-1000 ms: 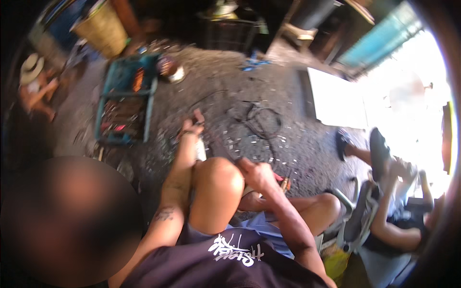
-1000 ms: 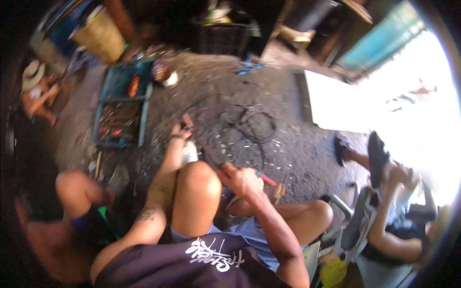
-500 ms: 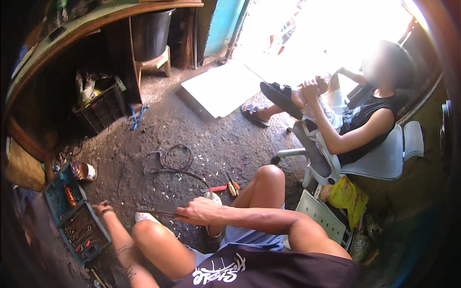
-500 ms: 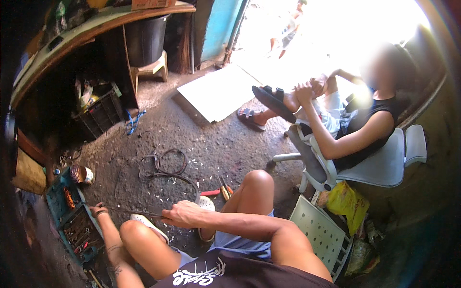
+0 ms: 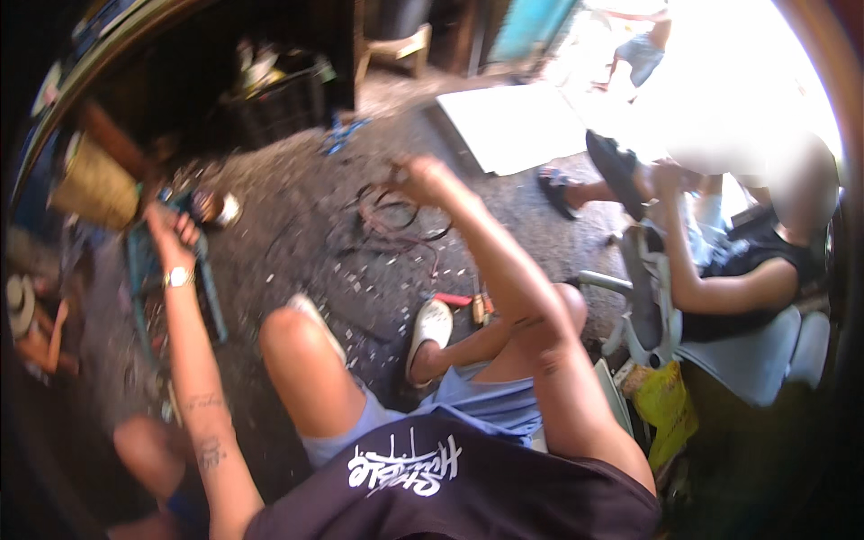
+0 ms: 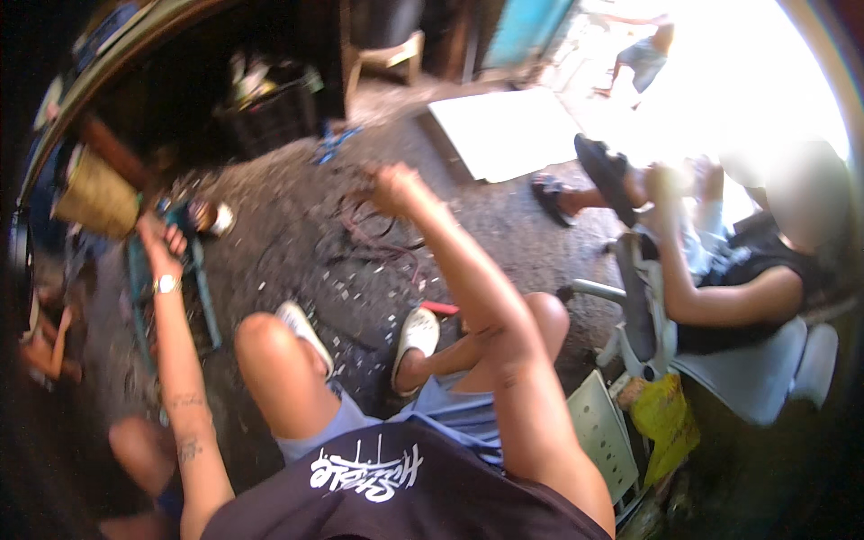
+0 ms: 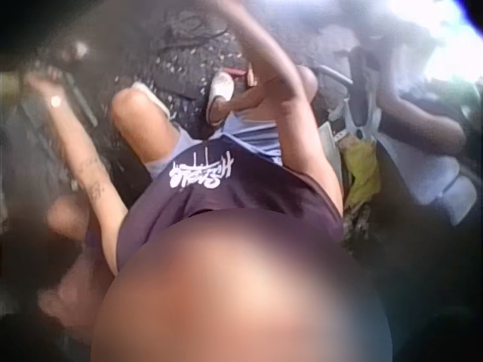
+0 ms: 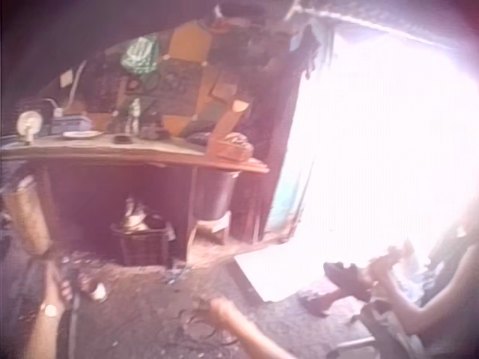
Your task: The person strips insulation from a red wire using pliers, twists the exposed strands, and wraps the end with electrical tape. The person handles the wire and tools while seated in a workshop environment.
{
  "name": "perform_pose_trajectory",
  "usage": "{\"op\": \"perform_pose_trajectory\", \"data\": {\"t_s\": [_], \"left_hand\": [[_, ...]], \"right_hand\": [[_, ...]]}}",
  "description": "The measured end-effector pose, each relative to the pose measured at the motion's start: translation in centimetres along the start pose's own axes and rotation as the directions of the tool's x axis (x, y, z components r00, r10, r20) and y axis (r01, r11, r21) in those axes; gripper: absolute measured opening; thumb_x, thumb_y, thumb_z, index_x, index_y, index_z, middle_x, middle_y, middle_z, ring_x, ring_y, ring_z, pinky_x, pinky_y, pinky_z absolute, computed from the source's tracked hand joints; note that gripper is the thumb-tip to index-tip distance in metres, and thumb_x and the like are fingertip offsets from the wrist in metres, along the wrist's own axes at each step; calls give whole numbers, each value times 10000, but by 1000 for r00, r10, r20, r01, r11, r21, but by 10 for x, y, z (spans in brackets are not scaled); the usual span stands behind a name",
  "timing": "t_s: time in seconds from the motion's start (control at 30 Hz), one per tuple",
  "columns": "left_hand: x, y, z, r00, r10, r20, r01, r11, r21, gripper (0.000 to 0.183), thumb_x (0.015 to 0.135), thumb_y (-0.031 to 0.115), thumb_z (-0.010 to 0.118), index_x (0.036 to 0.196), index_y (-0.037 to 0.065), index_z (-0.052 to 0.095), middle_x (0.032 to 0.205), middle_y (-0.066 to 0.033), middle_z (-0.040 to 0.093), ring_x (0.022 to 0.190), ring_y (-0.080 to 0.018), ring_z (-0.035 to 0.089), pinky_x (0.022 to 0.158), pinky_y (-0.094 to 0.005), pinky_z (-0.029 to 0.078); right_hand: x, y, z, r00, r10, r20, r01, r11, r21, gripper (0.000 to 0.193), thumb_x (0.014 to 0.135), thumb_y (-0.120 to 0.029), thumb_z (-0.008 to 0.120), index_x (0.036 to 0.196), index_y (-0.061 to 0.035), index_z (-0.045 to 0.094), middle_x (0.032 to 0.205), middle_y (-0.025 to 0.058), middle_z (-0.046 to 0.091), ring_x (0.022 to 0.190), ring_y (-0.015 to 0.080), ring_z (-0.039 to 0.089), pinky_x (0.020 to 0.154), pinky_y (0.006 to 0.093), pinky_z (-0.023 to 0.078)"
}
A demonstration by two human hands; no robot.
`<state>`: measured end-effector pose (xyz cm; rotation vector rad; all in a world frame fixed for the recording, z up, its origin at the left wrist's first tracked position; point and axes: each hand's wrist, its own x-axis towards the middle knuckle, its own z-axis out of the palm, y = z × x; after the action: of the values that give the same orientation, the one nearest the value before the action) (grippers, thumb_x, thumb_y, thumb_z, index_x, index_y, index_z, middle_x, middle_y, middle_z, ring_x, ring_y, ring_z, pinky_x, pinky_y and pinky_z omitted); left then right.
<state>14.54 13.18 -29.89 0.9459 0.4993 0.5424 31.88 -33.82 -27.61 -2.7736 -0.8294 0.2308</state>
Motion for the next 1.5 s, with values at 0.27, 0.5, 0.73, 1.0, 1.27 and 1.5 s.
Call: {"op": "perform_pose_trajectory", "data": {"t_s": [0.27,0.5,0.73,1.0,1.27,1.5], "left_hand": [[-108,37,141,914,-63,402,3,989,148,568,1010,622,516,1206,95,596,738,22,553,498,-87,469,440,-258,368],[-244,-20,300,763,40,645,-162,978,131,502,1008,553,588,1065,59,662,791,14,604,689,-77,530,640,-246,450],[-261,-13,306,696,97,712,-221,972,84,485,1039,516,548,1212,73,640,1091,-87,699,988,-155,679,808,-301,534],[-366,-93,239,526,-316,789,-198,858,475,980,975,789,249,1625,56,215,1700,-103,204,1568,-255,166,1238,-487,206],[-278,-64,193,675,-301,673,-200,804,560,954,950,833,254,1414,72,592,1477,-120,556,1321,-272,519,1060,-436,426],[-238,-90,135,800,-392,454,-65,695,716,626,999,615,554,1257,57,672,1182,-44,704,967,-131,643,770,-271,509]], "right_hand": [[-78,-41,-102,907,-77,-413,298,812,502,444,982,-397,681,1298,-86,677,1154,150,745,1018,245,727,893,394,564],[-173,-85,-69,975,-152,-165,204,301,932,573,977,-438,694,1345,-9,600,1128,117,714,970,163,681,839,314,545],[-262,-41,-79,880,305,-364,334,147,931,428,1033,-217,612,1383,16,530,997,123,698,720,161,683,616,268,548],[-287,-66,5,854,446,-269,226,148,963,275,1055,-250,608,1222,-35,569,1026,87,660,782,121,641,621,267,536],[-346,-54,-4,864,425,-269,320,-53,946,299,978,-157,716,1203,-15,578,1011,75,664,818,147,672,665,285,573],[-411,-33,-26,841,522,-143,117,83,990,352,936,-135,730,1241,0,618,1011,55,683,903,159,669,806,319,553]]}}
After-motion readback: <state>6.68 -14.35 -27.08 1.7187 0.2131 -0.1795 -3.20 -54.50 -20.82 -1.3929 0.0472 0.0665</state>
